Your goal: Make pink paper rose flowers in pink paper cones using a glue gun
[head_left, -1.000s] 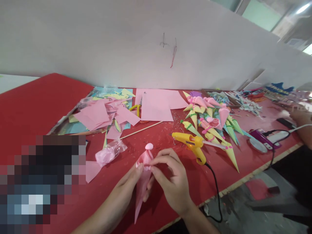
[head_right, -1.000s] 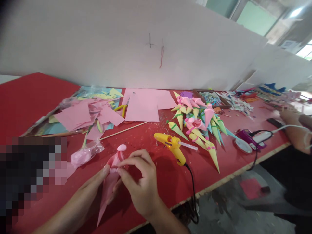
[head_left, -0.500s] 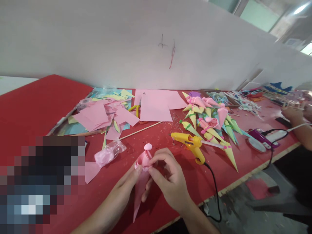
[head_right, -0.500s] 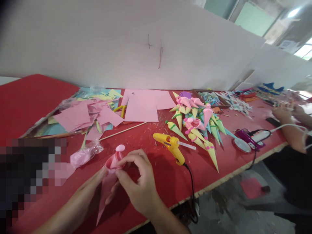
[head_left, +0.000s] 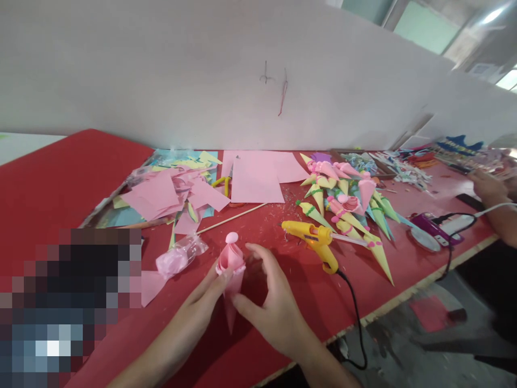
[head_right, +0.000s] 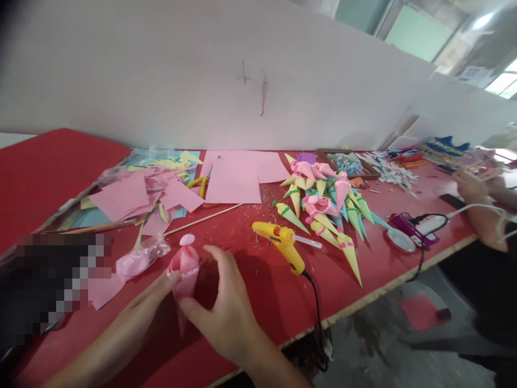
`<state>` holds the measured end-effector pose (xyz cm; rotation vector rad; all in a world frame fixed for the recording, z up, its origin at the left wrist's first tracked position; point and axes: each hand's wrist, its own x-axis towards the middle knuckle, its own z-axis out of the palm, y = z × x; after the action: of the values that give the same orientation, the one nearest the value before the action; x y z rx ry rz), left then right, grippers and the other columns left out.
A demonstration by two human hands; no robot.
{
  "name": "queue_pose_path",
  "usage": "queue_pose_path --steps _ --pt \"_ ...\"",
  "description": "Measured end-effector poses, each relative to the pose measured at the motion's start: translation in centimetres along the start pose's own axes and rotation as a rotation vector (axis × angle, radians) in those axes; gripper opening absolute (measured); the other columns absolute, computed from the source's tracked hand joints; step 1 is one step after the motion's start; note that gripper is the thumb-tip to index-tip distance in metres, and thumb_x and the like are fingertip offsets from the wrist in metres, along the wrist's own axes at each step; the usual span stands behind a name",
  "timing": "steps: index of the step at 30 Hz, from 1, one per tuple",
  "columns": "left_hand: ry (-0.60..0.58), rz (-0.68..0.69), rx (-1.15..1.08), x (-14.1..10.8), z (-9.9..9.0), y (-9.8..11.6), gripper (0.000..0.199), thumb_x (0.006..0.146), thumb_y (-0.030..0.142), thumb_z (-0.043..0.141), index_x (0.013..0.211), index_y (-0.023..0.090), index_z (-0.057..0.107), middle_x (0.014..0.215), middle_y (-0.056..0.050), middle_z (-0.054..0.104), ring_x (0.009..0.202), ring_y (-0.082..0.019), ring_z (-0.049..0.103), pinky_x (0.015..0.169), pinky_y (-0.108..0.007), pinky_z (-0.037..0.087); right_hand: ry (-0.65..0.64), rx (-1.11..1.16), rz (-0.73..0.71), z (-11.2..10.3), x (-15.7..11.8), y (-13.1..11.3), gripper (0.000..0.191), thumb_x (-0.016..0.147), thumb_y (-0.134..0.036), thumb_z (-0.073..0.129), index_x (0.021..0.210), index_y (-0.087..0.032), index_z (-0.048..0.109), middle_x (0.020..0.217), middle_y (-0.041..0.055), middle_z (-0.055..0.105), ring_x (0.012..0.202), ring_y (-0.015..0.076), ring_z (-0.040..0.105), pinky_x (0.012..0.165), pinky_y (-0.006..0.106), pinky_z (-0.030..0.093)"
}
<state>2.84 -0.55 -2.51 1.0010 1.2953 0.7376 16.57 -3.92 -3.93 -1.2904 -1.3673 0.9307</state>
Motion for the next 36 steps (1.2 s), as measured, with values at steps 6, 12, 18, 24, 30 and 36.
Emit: queue_pose_path --steps 6,12,18,24,30,36 --pt "0.014 0.000 0.000 -0.3 0.7 1.3 0.028 0.074 0.044 0.058 0.091 0.024 0.067 0.107 -0.004 0.070 0.118 -0.028 0.053 0.103 -0.040 0.037 0.033 0.013 0.066 0.2 0.0 0.3 0.061 0.071 -0.021 0.062 0.128 -0.022 0.038 0.120 0.0085 0.053 0.109 0.0222 0.052 0.094 0.039 0.043" --pt "0.048 0.115 0.188 0.7 -0.3 1.9 0.042 0.071 0.041 0.064 0.110 0.027 0.057 0.120 -0.003 0.063 0.120 -0.028 0.050 0.100 -0.034 0.039 0.058 -0.025 0.099 0.3 0.0 0.4 0.058 0.072 -0.019 0.060 0.126 -0.021 0.040 0.111 0.0088 0.056 0.093 0.0198 0.057 0.082 0.036 0.049" --pt "0.050 0.208 0.252 1.8 -1.0 1.7 0.039 0.068 0.039 0.068 0.102 0.023 0.058 0.112 -0.006 0.065 0.112 -0.029 0.055 0.089 -0.032 0.046 0.102 -0.180 0.075 0.3 -0.2 0.7 0.056 0.071 -0.014 0.057 0.125 -0.020 0.043 0.101 0.0073 0.061 0.081 0.0192 0.060 0.074 0.035 0.051" --pt "-0.105 0.244 0.167 2.4 -1.4 1.1 0.058 0.072 0.041 0.063 0.123 0.024 0.042 0.123 -0.009 0.059 0.115 -0.026 0.053 0.094 -0.035 0.044 0.089 -0.292 0.115 0.2 -0.1 0.4 0.051 0.075 -0.021 0.054 0.124 -0.018 0.042 0.094 0.0083 0.066 0.082 0.0239 0.064 0.071 0.036 0.049" --pt "0.015 0.364 0.445 2.4 -2.0 0.7 0.070 0.079 0.038 0.055 0.139 0.026 0.021 0.133 -0.010 0.047 0.103 -0.024 0.059 0.093 -0.038 0.043 0.018 -0.292 0.104 0.3 0.0 0.1 0.023 0.078 -0.024 0.053 0.100 -0.018 0.050 0.068 -0.0003 0.063 0.064 0.0180 0.061 0.061 0.027 0.045" --pt "-0.010 0.461 0.604 2.4 -2.3 1.0 0.048 0.075 0.032 0.057 0.121 0.024 0.048 0.118 -0.007 0.056 0.072 -0.018 0.063 0.073 -0.032 0.049 -0.014 -0.303 0.126 0.3 -0.1 0.1 0.008 0.077 -0.024 0.056 0.079 -0.020 0.049 0.063 -0.0019 0.059 0.059 0.0153 0.060 0.056 0.023 0.042"
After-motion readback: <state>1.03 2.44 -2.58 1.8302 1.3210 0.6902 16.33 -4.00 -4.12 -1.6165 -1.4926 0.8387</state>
